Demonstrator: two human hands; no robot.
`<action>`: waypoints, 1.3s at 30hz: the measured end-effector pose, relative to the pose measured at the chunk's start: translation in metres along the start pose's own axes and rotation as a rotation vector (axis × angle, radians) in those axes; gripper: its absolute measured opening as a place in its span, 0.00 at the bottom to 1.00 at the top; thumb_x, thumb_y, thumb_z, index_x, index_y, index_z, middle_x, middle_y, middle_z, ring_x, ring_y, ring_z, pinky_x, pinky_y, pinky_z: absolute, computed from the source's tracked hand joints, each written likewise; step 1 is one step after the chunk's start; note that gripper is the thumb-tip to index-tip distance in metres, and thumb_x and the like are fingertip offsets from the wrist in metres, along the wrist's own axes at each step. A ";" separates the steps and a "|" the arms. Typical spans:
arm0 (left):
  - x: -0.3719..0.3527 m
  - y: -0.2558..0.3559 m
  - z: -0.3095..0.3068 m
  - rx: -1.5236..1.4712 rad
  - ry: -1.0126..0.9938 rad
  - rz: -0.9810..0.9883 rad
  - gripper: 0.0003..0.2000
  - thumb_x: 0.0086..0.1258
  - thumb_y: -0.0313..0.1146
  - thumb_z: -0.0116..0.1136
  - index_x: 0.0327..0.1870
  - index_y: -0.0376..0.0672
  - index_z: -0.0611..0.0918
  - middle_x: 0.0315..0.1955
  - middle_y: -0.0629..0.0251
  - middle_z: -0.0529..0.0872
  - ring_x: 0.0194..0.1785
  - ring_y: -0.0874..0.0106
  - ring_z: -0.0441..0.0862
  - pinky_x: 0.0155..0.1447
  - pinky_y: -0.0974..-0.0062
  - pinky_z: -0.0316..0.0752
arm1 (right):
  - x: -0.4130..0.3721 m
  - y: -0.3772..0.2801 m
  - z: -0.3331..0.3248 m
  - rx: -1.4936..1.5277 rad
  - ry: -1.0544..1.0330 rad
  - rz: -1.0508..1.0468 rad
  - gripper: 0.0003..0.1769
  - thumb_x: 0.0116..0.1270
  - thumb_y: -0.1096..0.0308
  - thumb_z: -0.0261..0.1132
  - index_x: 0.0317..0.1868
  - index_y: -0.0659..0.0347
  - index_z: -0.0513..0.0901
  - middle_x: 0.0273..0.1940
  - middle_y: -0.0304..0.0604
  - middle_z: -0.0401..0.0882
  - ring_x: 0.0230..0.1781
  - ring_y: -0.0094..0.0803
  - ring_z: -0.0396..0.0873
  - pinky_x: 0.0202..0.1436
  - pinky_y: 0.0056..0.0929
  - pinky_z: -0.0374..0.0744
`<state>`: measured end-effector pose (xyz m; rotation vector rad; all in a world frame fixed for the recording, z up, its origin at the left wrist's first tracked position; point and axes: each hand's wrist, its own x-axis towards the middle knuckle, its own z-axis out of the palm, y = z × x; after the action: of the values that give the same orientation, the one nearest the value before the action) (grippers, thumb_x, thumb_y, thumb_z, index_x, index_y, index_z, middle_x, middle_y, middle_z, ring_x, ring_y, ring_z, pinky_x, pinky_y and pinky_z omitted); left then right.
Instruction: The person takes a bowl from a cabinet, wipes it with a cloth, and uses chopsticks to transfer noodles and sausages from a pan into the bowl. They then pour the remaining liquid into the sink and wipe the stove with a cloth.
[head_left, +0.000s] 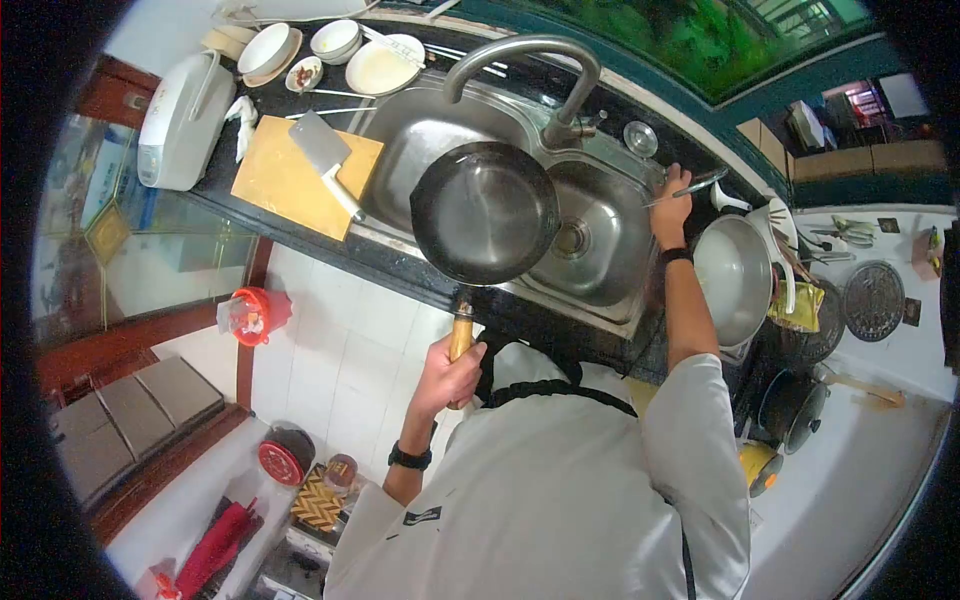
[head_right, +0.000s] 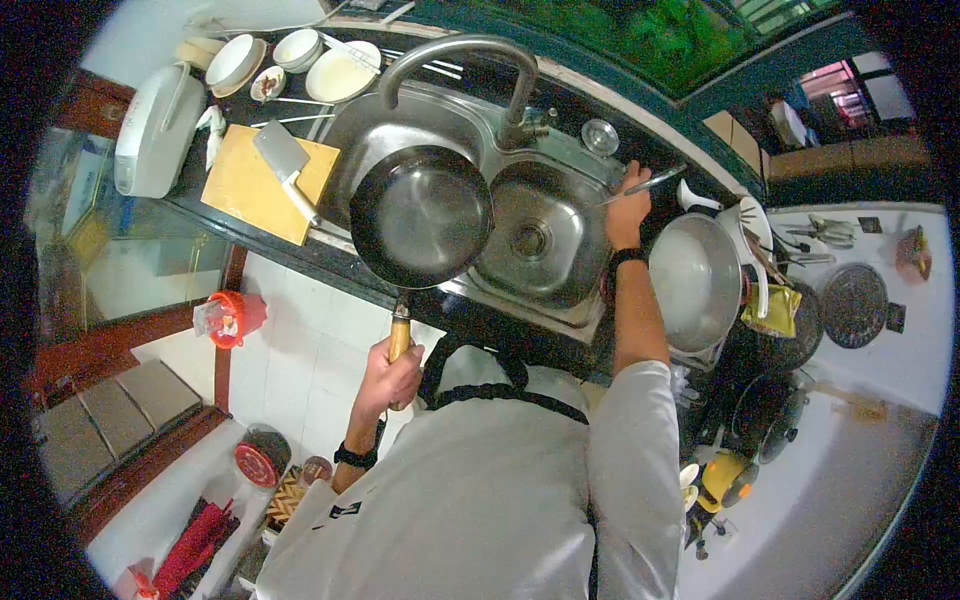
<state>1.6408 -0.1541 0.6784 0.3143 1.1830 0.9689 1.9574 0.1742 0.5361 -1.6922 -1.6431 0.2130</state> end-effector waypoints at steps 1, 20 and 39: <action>0.001 0.000 0.000 -0.009 -0.003 0.001 0.09 0.71 0.29 0.50 0.29 0.43 0.66 0.09 0.77 0.63 0.08 0.85 0.58 0.09 0.83 0.52 | 0.008 0.014 0.006 -0.130 -0.084 -0.043 0.20 0.61 0.66 0.58 0.53 0.62 0.71 0.43 0.57 0.73 0.44 0.53 0.75 0.43 0.43 0.76; 0.010 -0.002 -0.002 -0.011 0.007 -0.020 0.10 0.70 0.27 0.51 0.27 0.43 0.66 0.09 0.75 0.62 0.07 0.84 0.58 0.09 0.82 0.53 | 0.019 -0.001 0.007 -0.345 -0.289 0.016 0.20 0.72 0.59 0.44 0.46 0.68 0.75 0.45 0.57 0.77 0.42 0.50 0.79 0.41 0.44 0.78; 0.008 -0.002 -0.008 -0.042 0.078 -0.002 0.08 0.70 0.27 0.52 0.29 0.42 0.67 0.09 0.75 0.64 0.07 0.83 0.58 0.08 0.82 0.55 | 0.010 -0.016 0.019 -0.193 0.079 -0.083 0.06 0.65 0.68 0.53 0.31 0.60 0.71 0.27 0.49 0.71 0.28 0.49 0.73 0.30 0.42 0.69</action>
<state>1.6355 -0.1513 0.6687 0.2434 1.2319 1.0103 1.9347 0.1890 0.5365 -1.7452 -1.7153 -0.0542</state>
